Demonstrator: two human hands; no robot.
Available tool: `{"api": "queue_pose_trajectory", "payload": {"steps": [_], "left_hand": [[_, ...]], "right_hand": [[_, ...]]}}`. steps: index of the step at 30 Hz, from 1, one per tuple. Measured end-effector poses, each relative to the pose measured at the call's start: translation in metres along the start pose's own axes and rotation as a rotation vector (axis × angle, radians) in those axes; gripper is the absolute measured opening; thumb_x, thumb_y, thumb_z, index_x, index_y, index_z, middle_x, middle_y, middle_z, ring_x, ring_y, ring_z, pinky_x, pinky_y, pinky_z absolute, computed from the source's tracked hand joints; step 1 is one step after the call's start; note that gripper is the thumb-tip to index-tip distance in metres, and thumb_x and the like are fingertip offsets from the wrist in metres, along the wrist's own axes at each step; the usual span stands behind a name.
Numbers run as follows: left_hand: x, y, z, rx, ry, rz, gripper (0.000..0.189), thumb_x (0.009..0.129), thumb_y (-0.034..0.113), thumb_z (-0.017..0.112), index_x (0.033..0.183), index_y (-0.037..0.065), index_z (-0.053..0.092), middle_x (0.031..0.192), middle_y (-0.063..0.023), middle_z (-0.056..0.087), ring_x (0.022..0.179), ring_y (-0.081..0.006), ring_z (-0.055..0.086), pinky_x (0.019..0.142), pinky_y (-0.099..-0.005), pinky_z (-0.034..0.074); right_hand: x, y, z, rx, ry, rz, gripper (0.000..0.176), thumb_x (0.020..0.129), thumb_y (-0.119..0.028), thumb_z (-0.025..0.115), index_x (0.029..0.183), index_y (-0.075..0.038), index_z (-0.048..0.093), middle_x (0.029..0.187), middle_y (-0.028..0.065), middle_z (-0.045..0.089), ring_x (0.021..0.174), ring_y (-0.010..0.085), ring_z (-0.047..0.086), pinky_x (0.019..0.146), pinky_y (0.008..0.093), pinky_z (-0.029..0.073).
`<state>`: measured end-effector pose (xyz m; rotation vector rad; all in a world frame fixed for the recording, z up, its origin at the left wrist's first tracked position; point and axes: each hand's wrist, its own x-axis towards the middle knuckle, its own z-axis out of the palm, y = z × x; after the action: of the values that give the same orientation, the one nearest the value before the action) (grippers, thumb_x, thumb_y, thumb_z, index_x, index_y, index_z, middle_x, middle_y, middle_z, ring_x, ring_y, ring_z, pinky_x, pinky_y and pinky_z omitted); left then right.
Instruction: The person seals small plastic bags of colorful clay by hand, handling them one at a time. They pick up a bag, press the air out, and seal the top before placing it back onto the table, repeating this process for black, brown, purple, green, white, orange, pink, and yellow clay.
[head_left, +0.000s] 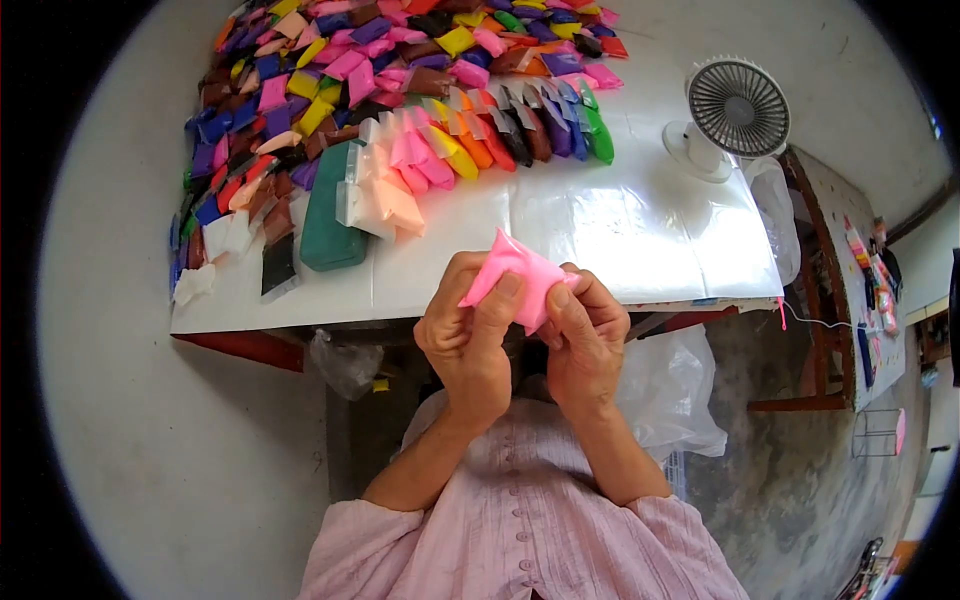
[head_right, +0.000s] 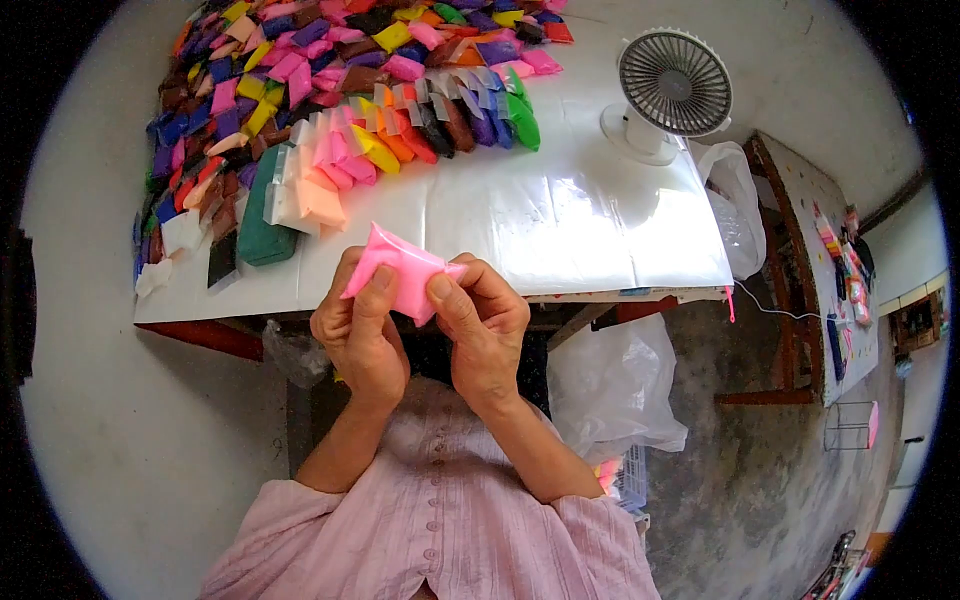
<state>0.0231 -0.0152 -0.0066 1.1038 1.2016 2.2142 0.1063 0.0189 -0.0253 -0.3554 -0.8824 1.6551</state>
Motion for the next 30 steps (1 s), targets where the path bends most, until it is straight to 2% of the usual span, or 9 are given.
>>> {"api": "queue_pose_trajectory", "payload": {"steps": [3,6,9,15,23,29,30], "left_hand": [[0.003,-0.004,-0.005,-0.081,-0.044,-0.038,0.009,0.09,0.007,0.06,0.091,-0.002,0.064,0.081,0.0011,0.059,0.072,-0.0047,0.049,0.067,-0.0198,0.041],[0.007,0.007,0.002,-0.203,-0.083,-0.21,0.014,0.09,0.009,0.06,0.095,-0.003,0.065,0.087,-0.0033,0.063,0.078,-0.0079,0.054,0.074,-0.0224,0.045],[0.009,0.006,-0.005,-0.174,-0.131,-0.238,0.018,0.091,0.012,0.06,0.097,-0.004,0.066,0.093,-0.0069,0.065,0.082,-0.01,0.057,0.078,-0.0237,0.046],[0.008,0.0,-0.007,-0.154,-0.118,-0.189,0.025,0.094,0.019,0.057,0.099,-0.004,0.066,0.095,-0.0072,0.066,0.083,-0.0104,0.057,0.077,-0.0234,0.046],[0.009,0.006,-0.005,-0.344,-0.069,-0.376,0.032,0.094,0.024,0.057,0.102,-0.007,0.065,0.097,-0.0093,0.066,0.086,-0.0122,0.059,0.083,-0.0257,0.046],[0.01,0.005,-0.011,-0.373,-0.052,-0.422,0.035,0.093,0.026,0.059,0.107,-0.006,0.065,0.1,-0.009,0.066,0.09,-0.0124,0.06,0.085,-0.0267,0.045],[0.01,0.006,-0.012,-0.365,-0.054,-0.416,0.035,0.093,0.026,0.059,0.108,-0.005,0.065,0.1,-0.0088,0.066,0.09,-0.0121,0.06,0.085,-0.0268,0.045]], "right_hand": [[0.001,0.0,-0.001,-0.02,0.002,-0.014,0.012,0.089,-0.012,0.066,0.085,-0.003,0.06,0.077,-0.0046,0.052,0.06,0.0009,0.038,0.05,0.0172,0.028],[0.001,-0.002,-0.002,-0.07,-0.023,-0.062,0.012,0.089,-0.012,0.065,0.085,-0.002,0.06,0.077,-0.0042,0.053,0.062,0.0018,0.041,0.052,0.0176,0.031],[-0.002,-0.002,0.0,-0.091,-0.041,-0.062,0.012,0.09,-0.011,0.065,0.086,-0.002,0.06,0.079,-0.0035,0.054,0.066,0.0027,0.044,0.055,0.0175,0.034],[-0.001,-0.001,0.001,-0.06,-0.05,-0.064,0.009,0.088,-0.007,0.066,0.086,0.0,0.061,0.08,-0.0012,0.056,0.071,0.005,0.051,0.063,0.0184,0.041],[0.003,-0.008,0.0,-0.143,-0.01,-0.127,0.009,0.086,-0.005,0.068,0.085,0.001,0.061,0.08,0.0003,0.057,0.07,0.006,0.05,0.063,0.0194,0.042],[0.006,-0.022,0.006,-0.158,0.024,0.083,0.013,0.085,-0.006,0.069,0.093,-0.001,0.059,0.083,-0.0008,0.058,0.071,0.0053,0.05,0.065,0.0189,0.042],[0.008,-0.021,0.006,-0.167,0.013,0.044,0.014,0.085,-0.006,0.069,0.093,-0.001,0.059,0.083,-0.0008,0.058,0.072,0.0052,0.051,0.066,0.0189,0.042]]}}
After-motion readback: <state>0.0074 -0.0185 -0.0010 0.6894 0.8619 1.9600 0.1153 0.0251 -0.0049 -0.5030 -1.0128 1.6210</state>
